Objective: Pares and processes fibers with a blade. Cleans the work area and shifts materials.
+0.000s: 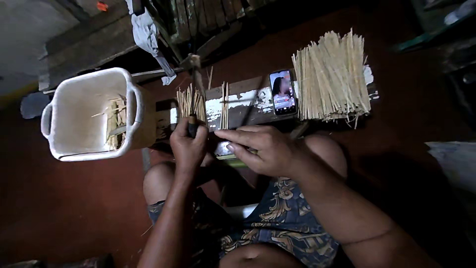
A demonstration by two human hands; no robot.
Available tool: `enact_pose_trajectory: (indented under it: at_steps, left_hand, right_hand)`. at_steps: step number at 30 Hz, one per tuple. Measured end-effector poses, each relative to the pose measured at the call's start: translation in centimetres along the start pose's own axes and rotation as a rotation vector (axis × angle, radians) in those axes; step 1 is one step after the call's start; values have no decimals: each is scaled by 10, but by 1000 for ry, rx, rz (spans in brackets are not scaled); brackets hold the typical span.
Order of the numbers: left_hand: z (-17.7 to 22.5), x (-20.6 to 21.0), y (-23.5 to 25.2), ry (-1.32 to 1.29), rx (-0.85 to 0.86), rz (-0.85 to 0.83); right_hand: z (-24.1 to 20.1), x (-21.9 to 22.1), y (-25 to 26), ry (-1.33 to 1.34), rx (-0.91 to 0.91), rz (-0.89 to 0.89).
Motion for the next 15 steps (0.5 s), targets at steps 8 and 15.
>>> enact_pose_trajectory:
  at_steps: [8,15]
  left_hand:
    - [-4,-14,-7,-303,-137,31]
    - [45,-14,-21,-480,-78,-139]
  right_hand:
    - [4,-10,6,748,1,29]
    - [6,-8,7,789,3,42]
Point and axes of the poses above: each hand's wrist, its own y-axis towards the middle knuckle, its own x-axis out of the palm, z = x × y, the point moved 7 cm from there along y, towards the middle knuckle, and after that the axes turned 10 degrees about y, right-handed, at the moved point
